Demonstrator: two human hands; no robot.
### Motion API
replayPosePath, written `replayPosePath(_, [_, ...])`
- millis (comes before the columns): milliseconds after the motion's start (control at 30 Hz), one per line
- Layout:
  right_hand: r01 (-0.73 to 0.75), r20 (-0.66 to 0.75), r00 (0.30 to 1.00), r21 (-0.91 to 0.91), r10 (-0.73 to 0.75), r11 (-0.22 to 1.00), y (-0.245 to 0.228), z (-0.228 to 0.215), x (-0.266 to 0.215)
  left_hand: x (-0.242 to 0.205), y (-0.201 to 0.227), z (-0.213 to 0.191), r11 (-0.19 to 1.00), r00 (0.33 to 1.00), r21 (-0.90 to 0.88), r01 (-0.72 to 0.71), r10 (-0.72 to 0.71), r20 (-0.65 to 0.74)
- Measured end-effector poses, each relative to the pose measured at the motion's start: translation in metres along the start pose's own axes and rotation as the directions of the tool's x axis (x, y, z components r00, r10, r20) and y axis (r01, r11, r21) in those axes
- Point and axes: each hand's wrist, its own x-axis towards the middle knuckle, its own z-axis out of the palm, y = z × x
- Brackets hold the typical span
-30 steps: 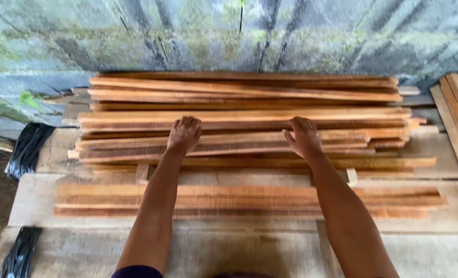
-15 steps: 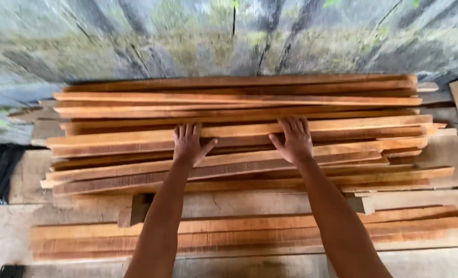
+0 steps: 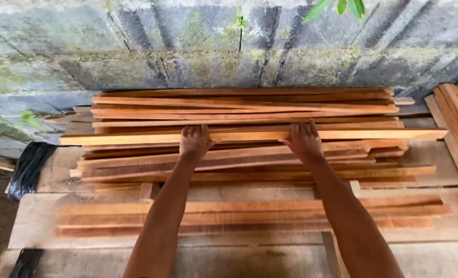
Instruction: Organizing and aligning thin wooden strips on a workbench or platform.
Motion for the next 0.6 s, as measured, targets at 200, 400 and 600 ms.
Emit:
replayPosePath(200, [-0.133,-0.056,0.988,0.206,0.147,0.969,-0.008,-0.054,-0.020,-0.022,0.008,-0.067,0.982,0.959,-0.076,0.172,-0.149,0.243])
replayPosePath(400, [-0.085,-0.041,0.993,0.394,0.110,0.915,-0.028,-0.168,-0.025,-0.029,0.022,-0.219,0.945,0.989,-0.291,0.147,-0.133,0.067])
replayPosePath(600, [-0.134,0.052,0.991,0.384,0.123,0.914,-0.051,-0.176,-0.107,-0.115,0.038,-0.221,0.963,0.998,-0.261,0.064,-0.064,0.008])
